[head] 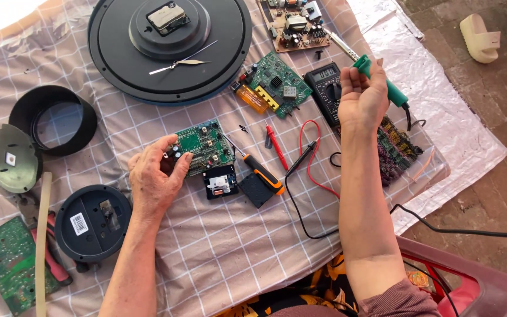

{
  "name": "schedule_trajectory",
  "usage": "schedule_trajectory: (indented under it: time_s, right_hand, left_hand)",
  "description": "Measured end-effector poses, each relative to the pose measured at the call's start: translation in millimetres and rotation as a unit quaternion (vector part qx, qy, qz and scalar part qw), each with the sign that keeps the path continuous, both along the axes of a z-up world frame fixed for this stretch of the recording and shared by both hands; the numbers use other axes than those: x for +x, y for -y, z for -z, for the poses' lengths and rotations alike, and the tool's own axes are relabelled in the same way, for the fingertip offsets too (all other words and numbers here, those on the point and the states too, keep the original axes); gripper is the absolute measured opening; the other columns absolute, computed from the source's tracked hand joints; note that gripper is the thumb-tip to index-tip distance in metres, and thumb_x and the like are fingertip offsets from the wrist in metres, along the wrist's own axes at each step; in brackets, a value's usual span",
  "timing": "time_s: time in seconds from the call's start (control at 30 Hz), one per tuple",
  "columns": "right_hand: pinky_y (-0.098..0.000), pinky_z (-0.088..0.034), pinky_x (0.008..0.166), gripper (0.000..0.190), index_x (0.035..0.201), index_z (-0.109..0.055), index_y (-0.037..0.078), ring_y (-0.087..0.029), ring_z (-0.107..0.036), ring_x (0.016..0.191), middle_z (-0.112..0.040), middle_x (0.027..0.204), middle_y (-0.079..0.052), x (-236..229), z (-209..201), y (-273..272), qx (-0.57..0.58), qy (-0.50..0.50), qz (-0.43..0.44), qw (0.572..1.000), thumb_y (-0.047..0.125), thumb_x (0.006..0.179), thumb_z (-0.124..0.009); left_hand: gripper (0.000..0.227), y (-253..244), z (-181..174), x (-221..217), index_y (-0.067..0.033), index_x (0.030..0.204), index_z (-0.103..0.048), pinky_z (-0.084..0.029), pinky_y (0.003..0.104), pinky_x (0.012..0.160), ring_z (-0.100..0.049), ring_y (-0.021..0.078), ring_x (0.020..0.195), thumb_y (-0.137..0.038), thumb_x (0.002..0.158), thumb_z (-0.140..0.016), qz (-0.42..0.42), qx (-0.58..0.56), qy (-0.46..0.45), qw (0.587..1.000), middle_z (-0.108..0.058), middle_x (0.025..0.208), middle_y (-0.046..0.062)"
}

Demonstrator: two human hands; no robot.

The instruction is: The person uses a multimeter to test a circuit board, then assembles a clock mechanism by inserting a motor into a black housing. They attach the clock face and install the hands, using a screwdriver to secure the components and a multimeter to verify the assembly.

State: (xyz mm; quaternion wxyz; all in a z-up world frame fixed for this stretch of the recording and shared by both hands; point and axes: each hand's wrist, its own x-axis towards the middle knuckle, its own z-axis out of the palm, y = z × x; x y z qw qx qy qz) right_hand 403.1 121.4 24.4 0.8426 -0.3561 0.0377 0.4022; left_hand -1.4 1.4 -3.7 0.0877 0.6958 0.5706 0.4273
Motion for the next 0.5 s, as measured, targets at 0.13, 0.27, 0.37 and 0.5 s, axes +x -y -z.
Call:
schedule_trajectory:
  time_s: [0.13,0.27,0.37,0.5]
  right_hand:
    - [-0.0477,-0.068,0.076,0.031,0.108,-0.071,-0.001,-0.026,-0.064,0.069,-0.060,0.084,-0.019,18,11,-12,-0.050,-0.035,0.019,0.998,0.010,0.079,-0.078]
    - [-0.0467,-0.068,0.075,0.034,0.108,-0.070,0.000,-0.025,-0.064,0.067,-0.060,0.084,-0.018,31,4,-8,-0.050,-0.041,0.033,0.997,0.010,0.077,-0.080]
    - [-0.0540,-0.068,0.082,0.040,0.104,-0.061,-0.001,-0.032,-0.069,0.074,-0.057,0.090,-0.020,49,18,-8,-0.043,-0.052,0.026,0.997,0.013,0.074,-0.084]
    - [-0.0566,-0.069,0.086,0.041,0.104,-0.048,0.001,-0.037,-0.074,0.080,-0.053,0.094,-0.022,38,5,-4,-0.032,-0.051,-0.025,0.998,0.018,0.081,-0.077]
  left_hand:
    - [0.042,2,-9,1,-0.0162,0.127,-0.067,-0.036,0.039,0.101,-0.067,0.0205,0.104,-0.042,0.093,-0.070,0.002,-0.072,-0.066,0.995,-0.073,0.114,0.003]
    - [0.042,2,-7,0,-0.0158,0.127,-0.067,-0.037,0.039,0.101,-0.067,0.0209,0.103,-0.041,0.093,-0.071,0.001,-0.064,-0.070,0.996,-0.073,0.113,0.003]
    - [0.043,-1,2,-2,-0.0171,0.125,-0.070,-0.038,0.035,0.099,-0.069,0.0214,0.100,-0.039,0.090,-0.079,0.001,-0.031,-0.039,0.999,-0.073,0.108,0.004]
    - [0.044,-1,1,-1,-0.0183,0.124,-0.072,-0.038,0.031,0.097,-0.070,0.0231,0.092,-0.037,0.088,-0.086,-0.001,-0.002,-0.004,1.000,-0.072,0.100,0.007]
